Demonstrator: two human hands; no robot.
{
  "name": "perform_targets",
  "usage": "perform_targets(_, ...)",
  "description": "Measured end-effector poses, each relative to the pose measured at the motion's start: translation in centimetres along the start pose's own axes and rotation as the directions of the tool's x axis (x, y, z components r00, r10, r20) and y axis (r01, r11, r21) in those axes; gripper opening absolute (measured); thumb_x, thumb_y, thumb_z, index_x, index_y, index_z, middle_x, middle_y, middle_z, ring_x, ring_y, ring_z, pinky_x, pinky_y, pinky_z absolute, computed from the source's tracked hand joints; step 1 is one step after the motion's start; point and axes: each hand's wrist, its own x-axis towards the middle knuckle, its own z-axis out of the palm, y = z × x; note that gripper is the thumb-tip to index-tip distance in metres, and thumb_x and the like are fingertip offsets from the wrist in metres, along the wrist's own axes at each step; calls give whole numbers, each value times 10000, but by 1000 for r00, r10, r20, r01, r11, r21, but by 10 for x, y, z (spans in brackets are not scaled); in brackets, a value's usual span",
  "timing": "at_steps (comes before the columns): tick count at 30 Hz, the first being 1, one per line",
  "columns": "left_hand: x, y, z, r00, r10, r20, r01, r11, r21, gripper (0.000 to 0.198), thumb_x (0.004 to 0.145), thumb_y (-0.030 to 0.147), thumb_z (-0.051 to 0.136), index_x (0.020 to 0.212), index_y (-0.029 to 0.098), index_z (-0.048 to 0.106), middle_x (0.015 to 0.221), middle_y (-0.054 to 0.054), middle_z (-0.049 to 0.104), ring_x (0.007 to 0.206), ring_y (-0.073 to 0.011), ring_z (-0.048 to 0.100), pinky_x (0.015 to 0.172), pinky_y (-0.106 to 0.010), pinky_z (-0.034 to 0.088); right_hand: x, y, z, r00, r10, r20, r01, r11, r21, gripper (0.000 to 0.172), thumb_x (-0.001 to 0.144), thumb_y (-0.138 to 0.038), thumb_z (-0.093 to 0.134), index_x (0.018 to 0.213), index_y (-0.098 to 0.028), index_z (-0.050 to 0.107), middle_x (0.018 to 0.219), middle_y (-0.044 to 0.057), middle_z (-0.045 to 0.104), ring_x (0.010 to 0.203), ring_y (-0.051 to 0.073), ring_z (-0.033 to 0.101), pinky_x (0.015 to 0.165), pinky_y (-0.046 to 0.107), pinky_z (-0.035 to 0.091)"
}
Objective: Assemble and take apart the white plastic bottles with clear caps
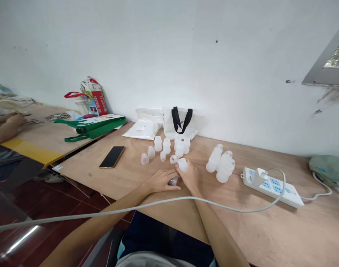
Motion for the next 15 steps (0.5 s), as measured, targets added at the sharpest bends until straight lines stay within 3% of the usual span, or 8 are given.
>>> perform_targets(4,0,-7,0,999,-29,34,33,991,-131,483,892,618,643,1227,270,636,1214,-76,680,1128,-287,661,952,-377,514,0,4,1,996,-1,-88,24,965,262,516,883,-615,554,1219,-224,529,1142,86,711,1024,262,665,848,335,481)
perform_targets(7,-1,-17,3,987,-140,-81,111,949,-294,583,873,584,692,1342,281,527,1270,-82,656,1170,-280,643,986,-395,512,3,11,2,983,68,-173,-10,947,320,603,923,-609,471,1353,-193,395,1292,148,636,1134,277,626,926,371,482)
perform_targets(11,0,-30,9,886,-332,-322,190,896,-401,604,852,553,732,1293,230,476,1253,-103,631,1126,-273,645,947,-406,529,12,26,5,969,110,-220,-50,964,259,612,938,-544,436,1413,-174,326,1365,185,583,1221,304,584,969,406,477)
perform_targets(15,5,-38,11,813,-350,-466,176,910,-376,487,900,514,692,1229,222,483,1158,-80,632,1032,-247,649,927,-418,534,26,43,10,966,66,-249,-20,983,183,602,937,-456,416,1462,-176,328,1411,171,566,1269,304,567,1015,431,468)
